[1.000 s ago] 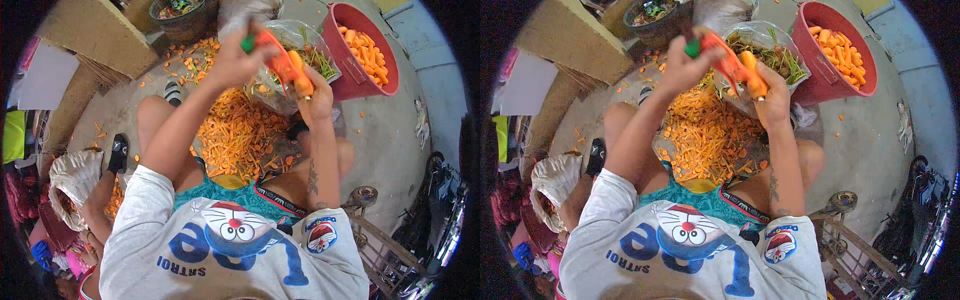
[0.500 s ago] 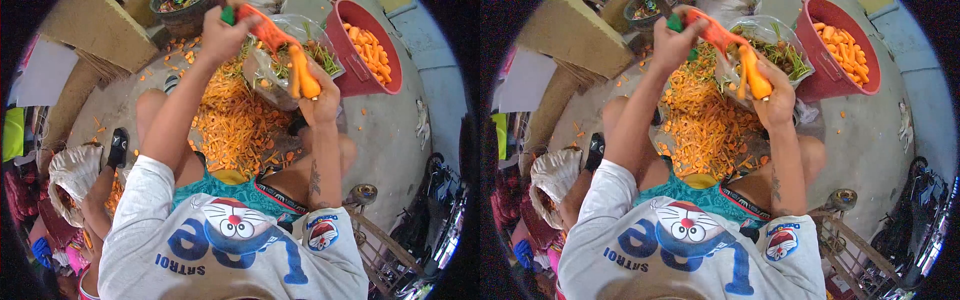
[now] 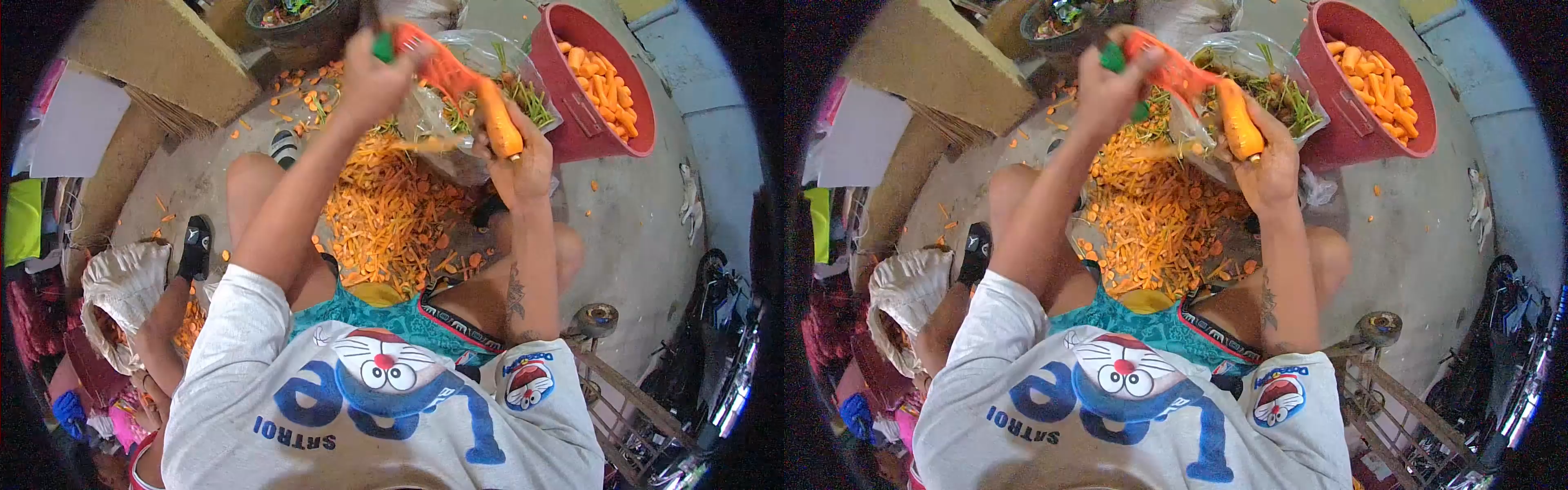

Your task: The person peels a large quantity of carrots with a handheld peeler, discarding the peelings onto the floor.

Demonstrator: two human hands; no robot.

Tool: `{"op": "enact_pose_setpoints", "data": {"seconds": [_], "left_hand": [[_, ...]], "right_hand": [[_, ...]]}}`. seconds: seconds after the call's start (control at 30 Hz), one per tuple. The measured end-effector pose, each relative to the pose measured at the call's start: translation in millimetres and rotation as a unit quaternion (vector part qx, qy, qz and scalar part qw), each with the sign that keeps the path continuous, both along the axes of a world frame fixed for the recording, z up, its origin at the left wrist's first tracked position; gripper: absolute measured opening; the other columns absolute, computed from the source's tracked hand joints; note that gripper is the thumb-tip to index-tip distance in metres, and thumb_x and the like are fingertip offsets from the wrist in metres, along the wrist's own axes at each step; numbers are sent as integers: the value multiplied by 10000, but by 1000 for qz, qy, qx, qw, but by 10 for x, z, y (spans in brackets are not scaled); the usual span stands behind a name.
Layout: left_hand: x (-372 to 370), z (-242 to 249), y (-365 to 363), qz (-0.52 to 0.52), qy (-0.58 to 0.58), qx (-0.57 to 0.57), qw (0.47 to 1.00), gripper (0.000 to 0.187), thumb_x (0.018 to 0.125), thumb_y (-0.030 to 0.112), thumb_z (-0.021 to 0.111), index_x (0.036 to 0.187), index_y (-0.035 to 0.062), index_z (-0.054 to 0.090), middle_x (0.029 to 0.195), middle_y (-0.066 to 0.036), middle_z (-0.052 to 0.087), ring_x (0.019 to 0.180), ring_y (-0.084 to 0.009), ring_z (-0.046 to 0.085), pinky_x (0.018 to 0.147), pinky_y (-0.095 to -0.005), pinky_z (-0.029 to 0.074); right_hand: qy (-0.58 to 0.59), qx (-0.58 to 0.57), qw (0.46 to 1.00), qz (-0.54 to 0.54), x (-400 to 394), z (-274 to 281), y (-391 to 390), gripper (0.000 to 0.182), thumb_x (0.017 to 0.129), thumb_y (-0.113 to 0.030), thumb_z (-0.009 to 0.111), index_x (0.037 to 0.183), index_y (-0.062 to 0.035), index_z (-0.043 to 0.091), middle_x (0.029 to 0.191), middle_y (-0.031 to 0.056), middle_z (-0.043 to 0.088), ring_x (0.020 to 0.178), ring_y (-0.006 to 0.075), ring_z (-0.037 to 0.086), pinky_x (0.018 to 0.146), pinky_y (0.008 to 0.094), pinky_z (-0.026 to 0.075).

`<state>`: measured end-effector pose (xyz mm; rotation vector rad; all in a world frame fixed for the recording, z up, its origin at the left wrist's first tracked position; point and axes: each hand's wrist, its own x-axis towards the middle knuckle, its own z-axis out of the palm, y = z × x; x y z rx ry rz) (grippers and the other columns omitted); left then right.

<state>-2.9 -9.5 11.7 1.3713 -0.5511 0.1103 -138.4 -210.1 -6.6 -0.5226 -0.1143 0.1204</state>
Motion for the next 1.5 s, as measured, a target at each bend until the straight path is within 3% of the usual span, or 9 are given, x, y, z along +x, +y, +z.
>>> {"op": "enact_pose_setpoints", "data": {"seconds": [0.1, 0.37, 0.5, 0.73, 0.8, 0.97, 1.03, 1.13, 1.5], "left_hand": [[-254, 122, -75, -99, -139, 5, 985, 151, 915, 138, 768, 991, 37, 686, 763, 34, 649, 659, -69, 575, 640, -254, 485], [67, -24, 49, 20, 92, 12, 996, 163, 925, 136, 758, 1014, 20, 685, 810, 9, 674, 609, -79, 595, 543, -225, 487], [-213, 81, -78, -85, -176, -5, 981, 150, 929, 149, 750, 1007, 37, 687, 757, 37, 647, 593, -50, 562, 527, -220, 453], [-31, 33, 27, 36, -22, 26, 999, 147, 926, 177, 759, 949, 53, 683, 787, 35, 661, 643, -52, 573, 565, -232, 468], [-295, 146, -56, -28, -72, 7, 997, 147, 922, 171, 765, 939, 52, 681, 799, 33, 665, 667, -54, 584, 589, -235, 482], [298, -30, 180, 26, 18, 35, 999, 157, 911, 164, 782, 962, 52, 683, 821, 23, 672, 710, -57, 619, 590, -242, 514], [144, 72, 116, 26, 28, -21, 999, 159, 918, 166, 774, 987, 55, 684, 822, 25, 672, 708, -54, 622, 579, -238, 526], [-189, 126, -14, -3, 40, 36, 999, 164, 922, 158, 768, 1024, 55, 690, 834, 20, 686, 723, -62, 633, 630, -244, 549], [-270, 89, -46, -46, -124, -8, 991, 164, 914, 124, 777, 1021, 47, 680, 767, 34, 662, 650, -58, 594, 570, -232, 474]], "right_hand": [[127, -200, 953, -188, -90, 404, 361, 454, 1024, -218, 507, 1377, 62, 553, 1260, 150, 655, 1116, 216, 646, 990, 352, 500], [76, -128, 983, -105, -29, 285, 228, 474, 1020, -275, 525, 1393, 17, 540, 1182, 106, 669, 972, 177, 648, 797, 312, 518], [173, -225, 930, -234, -43, 586, 542, 448, 1033, -277, 504, 1387, -8, 560, 1053, 63, 656, 799, 128, 572, 645, 277, 414], [60, -136, 987, -55, -73, 270, 175, 484, 1020, -309, 524, 1392, -1, 555, 1104, 85, 684, 880, 157, 652, 712, 266, 512], [106, -202, 958, -175, -58, 312, 258, 499, 1014, -237, 527, 1413, 62, 517, 1332, 159, 635, 1198, 219, 632, 992, 366, 542], [78, -180, 974, -114, -123, 331, 236, 508, 1025, -249, 521, 1425, 63, 504, 1324, 154, 636, 1194, 208, 632, 993, 347, 533], [41, -128, 991, -27, -77, 307, 148, 438, 1022, -291, 526, 1330, 15, 576, 1048, 99, 673, 822, 159, 640, 670, 286, 516], [182, -161, 945, -218, -24, 416, 365, 420, 1033, -291, 520, 1320, 9, 581, 1107, 121, 685, 838, 166, 653, 665, 289, 520], [127, -138, 972, -143, -8, 461, 373, 431, 1014, -293, 531, 1312, 12, 591, 1011, 88, 661, 807, 173, 617, 652, 291, 478]]}}
